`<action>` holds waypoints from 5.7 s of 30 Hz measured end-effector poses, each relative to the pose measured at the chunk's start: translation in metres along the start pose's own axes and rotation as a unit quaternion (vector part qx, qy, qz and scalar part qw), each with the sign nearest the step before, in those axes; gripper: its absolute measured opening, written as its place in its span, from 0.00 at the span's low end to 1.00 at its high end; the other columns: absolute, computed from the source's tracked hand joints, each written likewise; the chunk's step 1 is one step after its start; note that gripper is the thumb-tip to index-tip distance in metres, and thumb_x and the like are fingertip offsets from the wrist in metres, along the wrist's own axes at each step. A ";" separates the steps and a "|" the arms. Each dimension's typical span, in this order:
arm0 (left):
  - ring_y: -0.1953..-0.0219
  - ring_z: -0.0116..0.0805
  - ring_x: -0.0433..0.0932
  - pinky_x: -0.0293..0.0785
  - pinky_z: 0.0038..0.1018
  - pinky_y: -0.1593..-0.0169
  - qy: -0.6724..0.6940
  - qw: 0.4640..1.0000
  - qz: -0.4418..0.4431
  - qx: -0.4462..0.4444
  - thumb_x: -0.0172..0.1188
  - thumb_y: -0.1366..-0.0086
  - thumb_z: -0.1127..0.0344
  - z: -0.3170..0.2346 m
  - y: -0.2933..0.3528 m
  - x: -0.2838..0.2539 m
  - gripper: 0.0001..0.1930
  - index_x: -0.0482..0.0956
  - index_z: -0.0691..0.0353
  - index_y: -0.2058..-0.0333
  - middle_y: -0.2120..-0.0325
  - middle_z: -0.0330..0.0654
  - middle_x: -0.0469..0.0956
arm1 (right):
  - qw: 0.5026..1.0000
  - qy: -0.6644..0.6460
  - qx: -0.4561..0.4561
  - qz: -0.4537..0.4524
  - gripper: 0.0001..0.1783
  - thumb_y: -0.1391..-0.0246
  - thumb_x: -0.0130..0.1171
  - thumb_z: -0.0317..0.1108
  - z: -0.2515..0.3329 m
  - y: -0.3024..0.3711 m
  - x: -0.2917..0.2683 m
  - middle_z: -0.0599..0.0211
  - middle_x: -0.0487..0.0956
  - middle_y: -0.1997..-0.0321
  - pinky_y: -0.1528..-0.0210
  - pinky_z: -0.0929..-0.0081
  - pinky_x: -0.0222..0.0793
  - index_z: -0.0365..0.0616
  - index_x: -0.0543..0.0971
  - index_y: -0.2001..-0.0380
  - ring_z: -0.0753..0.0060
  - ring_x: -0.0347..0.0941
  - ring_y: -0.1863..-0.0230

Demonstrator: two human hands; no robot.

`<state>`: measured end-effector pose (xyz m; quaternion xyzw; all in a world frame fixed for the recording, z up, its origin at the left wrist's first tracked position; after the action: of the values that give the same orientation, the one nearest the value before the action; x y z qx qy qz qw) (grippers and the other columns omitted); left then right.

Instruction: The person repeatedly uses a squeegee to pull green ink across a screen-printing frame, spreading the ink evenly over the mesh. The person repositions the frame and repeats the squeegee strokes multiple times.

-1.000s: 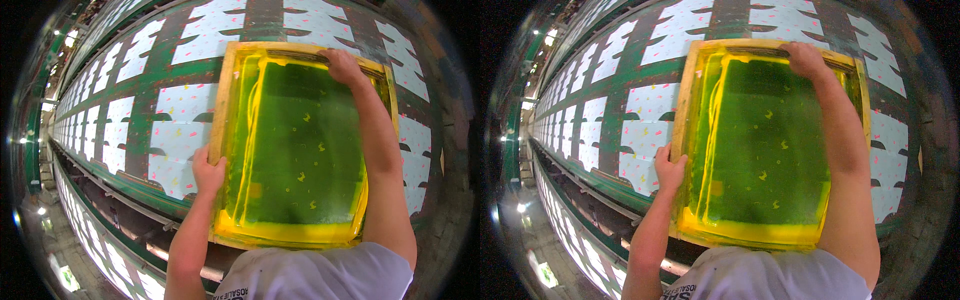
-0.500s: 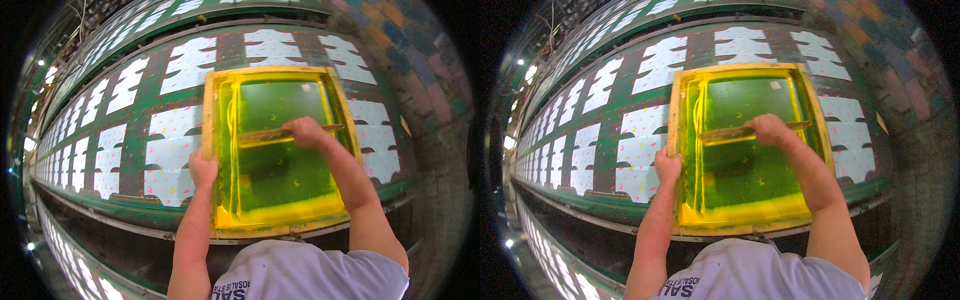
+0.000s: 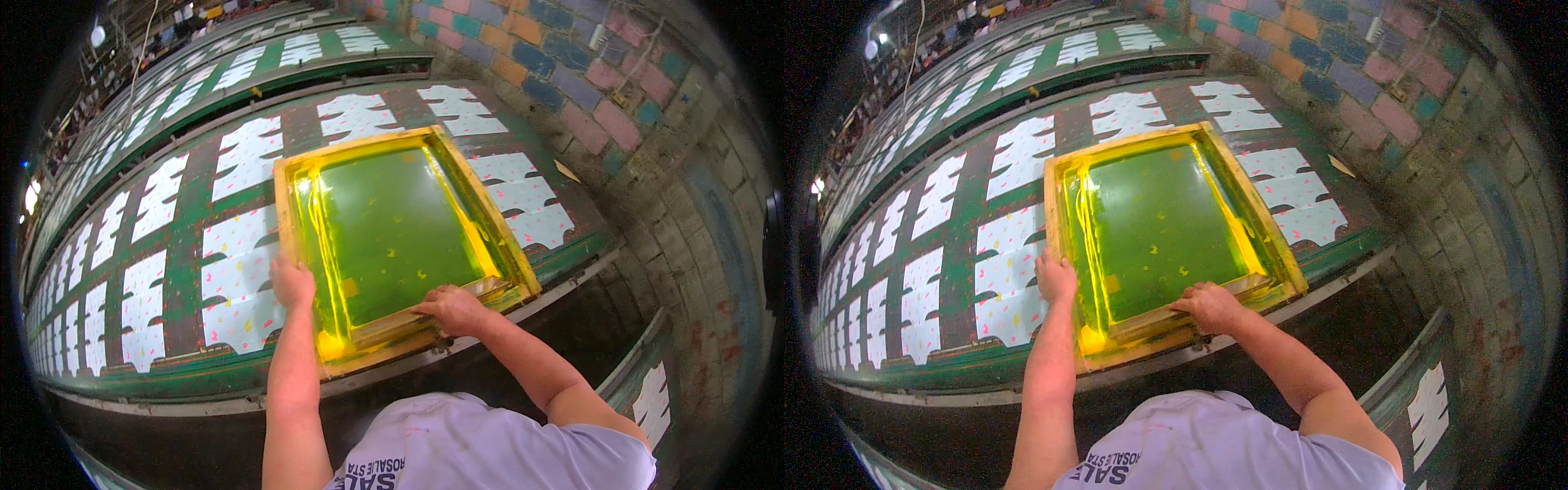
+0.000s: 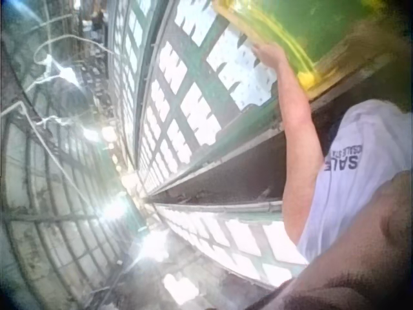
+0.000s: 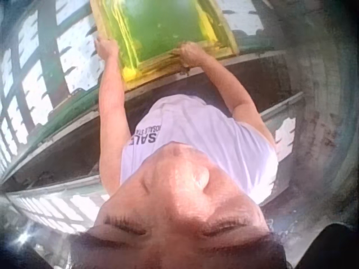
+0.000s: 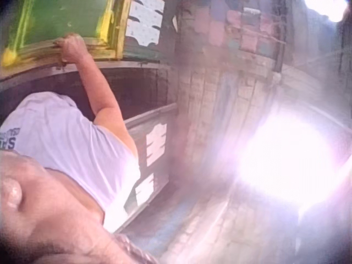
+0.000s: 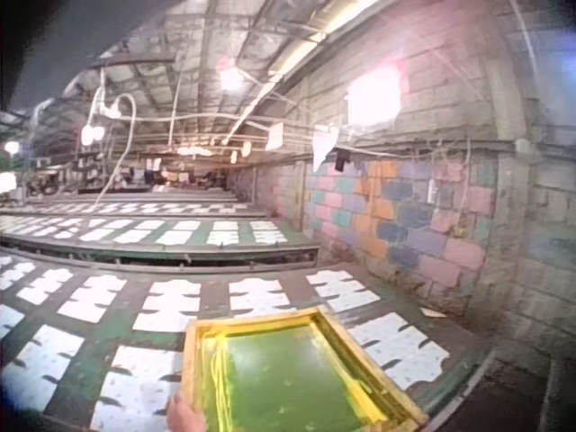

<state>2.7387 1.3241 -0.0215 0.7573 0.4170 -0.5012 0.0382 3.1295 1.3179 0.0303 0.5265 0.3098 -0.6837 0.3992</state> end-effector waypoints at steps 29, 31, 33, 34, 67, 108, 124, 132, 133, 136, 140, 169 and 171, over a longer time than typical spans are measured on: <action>0.49 0.70 0.86 0.80 0.59 0.45 -0.163 0.974 0.074 -0.140 0.68 0.28 0.40 0.024 -0.013 0.021 0.33 0.85 0.73 0.50 0.50 0.67 0.86 | 0.907 -0.211 0.274 -0.241 0.44 0.43 0.79 0.37 -0.273 0.147 -0.018 0.46 0.78 0.29 0.25 0.46 0.71 0.44 0.72 0.25 0.36 0.74 0.29; 0.50 0.69 0.85 0.80 0.57 0.44 -0.143 0.986 0.046 -0.079 0.73 0.30 0.46 0.025 -0.015 0.022 0.29 0.84 0.73 0.49 0.51 0.66 0.86 | 0.904 -0.204 0.305 -0.218 0.45 0.45 0.79 0.36 -0.275 0.138 -0.019 0.45 0.79 0.31 0.25 0.49 0.71 0.46 0.72 0.25 0.39 0.74 0.29; 0.51 0.67 0.86 0.80 0.54 0.45 -0.125 0.989 0.047 -0.060 0.76 0.32 0.53 0.030 -0.013 0.022 0.27 0.83 0.73 0.49 0.53 0.64 0.86 | 0.905 -0.190 0.329 -0.191 0.46 0.46 0.79 0.35 -0.270 0.130 -0.019 0.45 0.80 0.32 0.27 0.49 0.72 0.47 0.73 0.25 0.40 0.75 0.29; 0.52 0.65 0.86 0.80 0.53 0.46 -0.111 0.989 0.061 -0.076 0.77 0.34 0.56 0.034 -0.015 0.024 0.25 0.83 0.73 0.50 0.54 0.64 0.86 | 0.909 -0.176 0.333 -0.179 0.46 0.47 0.79 0.35 -0.270 0.125 -0.020 0.46 0.80 0.33 0.28 0.49 0.72 0.47 0.73 0.25 0.40 0.75 0.30; 0.66 0.36 0.82 0.78 0.35 0.58 0.138 0.985 0.063 -0.089 0.79 0.49 0.75 -0.299 0.077 0.146 0.16 0.80 0.67 0.65 0.68 0.42 0.84 | 0.837 -0.173 0.413 -0.313 0.41 0.55 0.65 0.19 -0.556 0.324 -0.115 0.52 0.84 0.43 0.32 0.51 0.77 0.55 0.83 0.34 0.40 0.80 0.37; 0.45 0.63 0.83 0.82 0.53 0.40 0.043 0.988 0.082 -0.122 0.74 0.39 0.59 -0.408 0.158 0.213 0.22 0.83 0.70 0.52 0.51 0.61 0.84 | 0.996 -0.032 0.056 0.059 0.29 0.51 0.68 0.17 -0.395 0.256 -0.126 0.51 0.88 0.49 0.44 0.46 0.81 0.45 0.87 0.43 0.40 0.85 0.47; 0.51 0.64 0.81 0.76 0.57 0.44 0.100 0.993 0.033 -0.061 0.69 0.31 0.57 -0.402 0.149 0.222 0.16 0.84 0.67 0.58 0.58 0.60 0.84 | 0.993 0.060 0.031 -0.097 0.38 0.55 0.69 0.22 -0.434 0.225 -0.080 0.59 0.86 0.44 0.40 0.46 0.77 0.55 0.85 0.36 0.46 0.83 0.44; 0.49 0.61 0.80 0.76 0.53 0.44 0.058 0.995 0.029 -0.076 0.70 0.28 0.56 -0.417 0.148 0.214 0.18 0.83 0.68 0.55 0.57 0.56 0.82 | 0.990 0.077 0.028 -0.115 0.35 0.52 0.70 0.22 -0.560 0.061 -0.109 0.56 0.86 0.48 0.42 0.47 0.80 0.58 0.85 0.38 0.44 0.84 0.47; 0.49 0.61 0.80 0.76 0.53 0.44 0.057 0.994 0.038 -0.084 0.71 0.28 0.56 -0.418 0.149 0.215 0.18 0.82 0.68 0.55 0.57 0.56 0.82 | 0.990 0.075 0.032 -0.114 0.35 0.52 0.70 0.22 -0.577 0.039 -0.111 0.55 0.87 0.48 0.41 0.47 0.80 0.59 0.86 0.38 0.44 0.85 0.47; 0.50 0.61 0.81 0.76 0.52 0.45 0.042 0.993 0.037 -0.102 0.71 0.28 0.57 -0.421 0.149 0.214 0.18 0.81 0.68 0.55 0.58 0.56 0.81 | 0.990 0.076 0.040 -0.112 0.31 0.47 0.64 0.22 -0.630 -0.026 -0.119 0.53 0.87 0.48 0.42 0.44 0.80 0.57 0.87 0.39 0.42 0.85 0.47; 0.53 0.61 0.81 0.77 0.51 0.48 0.013 0.992 0.031 -0.119 0.72 0.28 0.57 -0.424 0.151 0.214 0.18 0.80 0.68 0.55 0.59 0.55 0.81 | 0.988 0.104 0.043 -0.109 0.28 0.42 0.62 0.25 -0.687 -0.104 -0.138 0.52 0.88 0.47 0.43 0.42 0.82 0.57 0.86 0.39 0.43 0.87 0.46; 0.46 0.63 0.82 0.79 0.53 0.42 -0.002 0.998 0.026 -0.064 0.70 0.28 0.49 -0.426 0.154 0.212 0.24 0.84 0.66 0.48 0.50 0.56 0.83 | 0.998 0.018 -0.029 0.043 0.22 0.49 0.67 0.28 -0.526 0.155 -0.126 0.52 0.87 0.54 0.45 0.44 0.83 0.49 0.87 0.49 0.42 0.87 0.48; 0.44 0.62 0.82 0.80 0.53 0.41 -0.016 0.997 0.045 -0.058 0.70 0.29 0.50 -0.427 0.156 0.211 0.25 0.84 0.66 0.46 0.49 0.56 0.83 | 0.999 0.022 -0.023 0.044 0.22 0.49 0.68 0.29 -0.500 0.194 -0.118 0.52 0.87 0.53 0.44 0.45 0.83 0.49 0.87 0.48 0.43 0.87 0.48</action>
<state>3.1852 1.5511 -0.0328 0.7634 0.4104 -0.4862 0.1114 3.5497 1.6708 0.0167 0.5455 0.3109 -0.6464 0.4335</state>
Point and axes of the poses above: each hand's wrist, its own y-axis away from the middle knuckle, its own x-axis out of the palm, z = x × y, the point moved 5 cm from there along -y, towards the middle knuckle
